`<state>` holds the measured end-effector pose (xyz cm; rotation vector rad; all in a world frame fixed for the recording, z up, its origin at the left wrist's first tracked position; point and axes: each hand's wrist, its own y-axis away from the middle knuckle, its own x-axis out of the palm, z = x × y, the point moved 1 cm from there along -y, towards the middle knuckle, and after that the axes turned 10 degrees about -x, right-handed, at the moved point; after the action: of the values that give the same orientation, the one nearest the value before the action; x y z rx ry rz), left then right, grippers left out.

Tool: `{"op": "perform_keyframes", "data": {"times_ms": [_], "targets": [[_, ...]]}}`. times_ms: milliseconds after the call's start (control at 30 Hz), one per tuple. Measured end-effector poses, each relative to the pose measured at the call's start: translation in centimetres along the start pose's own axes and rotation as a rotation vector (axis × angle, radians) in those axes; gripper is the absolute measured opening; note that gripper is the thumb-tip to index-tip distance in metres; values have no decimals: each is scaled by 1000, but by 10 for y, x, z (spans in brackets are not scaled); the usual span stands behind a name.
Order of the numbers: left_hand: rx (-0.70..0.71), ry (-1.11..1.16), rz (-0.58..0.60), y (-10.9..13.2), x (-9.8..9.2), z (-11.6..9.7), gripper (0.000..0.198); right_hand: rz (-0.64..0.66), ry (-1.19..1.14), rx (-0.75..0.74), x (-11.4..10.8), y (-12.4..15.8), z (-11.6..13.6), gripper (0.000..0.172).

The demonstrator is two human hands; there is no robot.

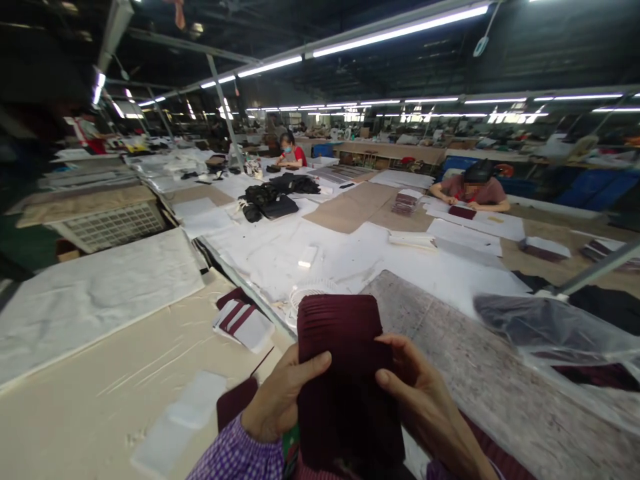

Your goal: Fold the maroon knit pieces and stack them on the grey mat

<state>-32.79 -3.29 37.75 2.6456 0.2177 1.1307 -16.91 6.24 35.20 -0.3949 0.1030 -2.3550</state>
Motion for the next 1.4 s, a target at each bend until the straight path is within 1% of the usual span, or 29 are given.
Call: {"op": "perform_keyframes", "data": {"times_ms": [67,167,300,433,533,667,767,867,933,1033,1133,1200,1300,1400], "targets": [[23,-4,-24,2,-2,-2,31,27,51,2,6,-3,0,34],[61,-2,-51,5,-7,-5,32,25,126,-7,17,-10,-1,36],[123,-24,-52,11,-14,-8,34,68,110,-7,30,-19,-3,41],[168,-50,-30,16,-22,-11,36,111,99,23,39,-26,0,44],[188,-61,-19,19,-26,-11,36,138,108,43,41,-28,1,43],[189,-28,-59,20,-27,-10,36,185,127,46,40,-30,-3,33],[180,4,-79,21,-25,-12,33,134,155,16,39,-30,-4,22],[184,10,-63,24,-25,-15,34,79,138,-28,38,-32,0,28],[172,2,-47,26,-25,-16,34,85,101,-28,39,-33,5,34],[151,-14,-33,29,-25,-18,33,99,83,-34,39,-34,9,35],[156,-17,-24,29,-27,-19,33,101,95,-46,38,-33,5,34],[164,-14,-27,28,-28,-18,33,100,102,-25,39,-31,-1,35],[184,3,-57,26,-29,-18,33,136,97,21,42,-29,-7,35],[196,12,-85,25,-29,-18,32,156,119,19,48,-29,-8,37]]}}
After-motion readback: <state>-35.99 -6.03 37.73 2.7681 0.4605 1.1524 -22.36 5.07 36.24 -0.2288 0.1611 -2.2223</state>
